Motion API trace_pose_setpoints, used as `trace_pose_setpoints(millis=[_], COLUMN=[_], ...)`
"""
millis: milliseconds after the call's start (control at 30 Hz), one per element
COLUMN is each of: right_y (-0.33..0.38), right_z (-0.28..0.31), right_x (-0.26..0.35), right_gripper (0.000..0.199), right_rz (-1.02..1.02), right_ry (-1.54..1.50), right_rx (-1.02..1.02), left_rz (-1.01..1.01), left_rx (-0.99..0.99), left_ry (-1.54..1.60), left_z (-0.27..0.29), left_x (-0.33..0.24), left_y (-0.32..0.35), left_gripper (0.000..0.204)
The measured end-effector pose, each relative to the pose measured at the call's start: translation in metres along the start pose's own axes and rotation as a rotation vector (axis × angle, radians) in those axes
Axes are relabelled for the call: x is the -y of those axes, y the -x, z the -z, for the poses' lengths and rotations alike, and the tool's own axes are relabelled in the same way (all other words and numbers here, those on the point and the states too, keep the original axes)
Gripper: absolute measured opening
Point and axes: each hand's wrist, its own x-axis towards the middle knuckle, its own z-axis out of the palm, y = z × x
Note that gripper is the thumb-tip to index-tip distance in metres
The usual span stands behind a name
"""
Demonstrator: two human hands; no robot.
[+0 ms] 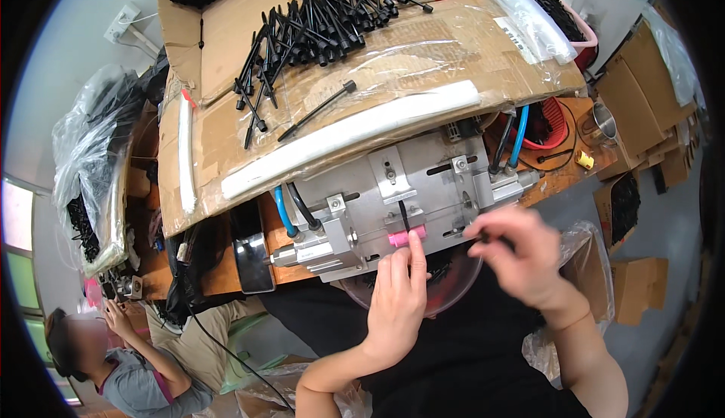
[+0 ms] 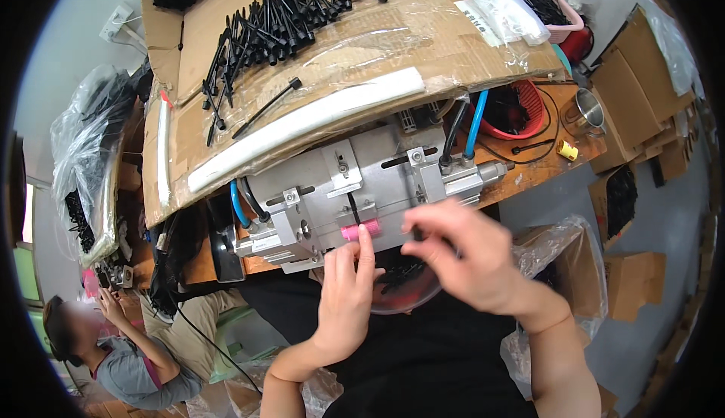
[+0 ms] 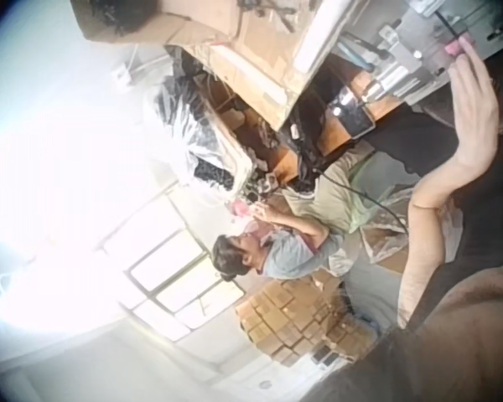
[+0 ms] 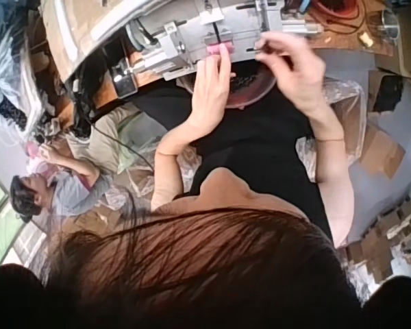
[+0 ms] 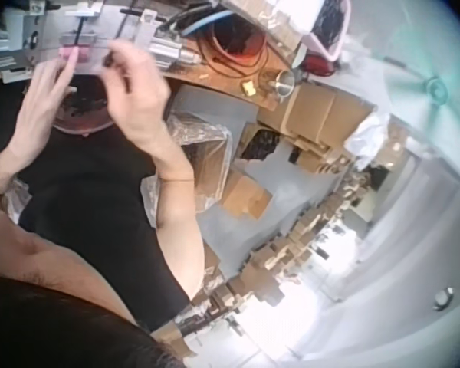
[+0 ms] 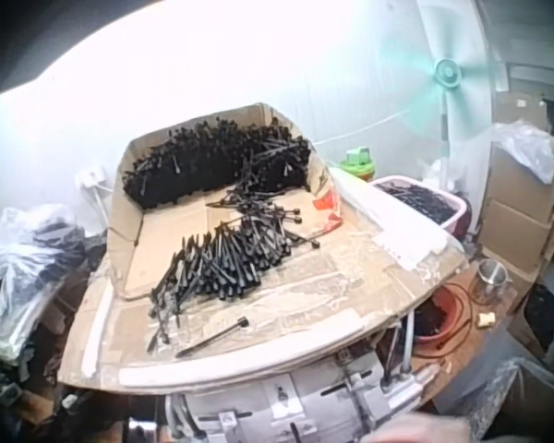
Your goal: The person repeatedly picks up black plastic cable ties from a cardboard box and inserts them into a manual crimping machine. They press a pink lever to secure the ties and then place the finished items into a clear plastic bowl below. The process is continuous and repetitive throughout the clip.
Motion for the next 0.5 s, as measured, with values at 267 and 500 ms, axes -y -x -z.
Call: trace_pose_setpoints(millis=[267, 500], right_y=[0.045, 0.041], right_z=[-0.061, -0.070], right_x=[-0.018, -0.023], right_gripper=[0.064, 0.065], right_rz=[0.092, 0.097], right_ry=[0.156, 0.183], right_rx=[0.198, 0.190], left_rz=[0.122, 0.188], left_rx=[-0.285, -0.142], left_ry=[-0.164, -0.021], left_z=[0.070, 0.071], left_x=[0.072, 0.070], left_y=[-0.152, -0.181], left_gripper=[0.039, 0.050])
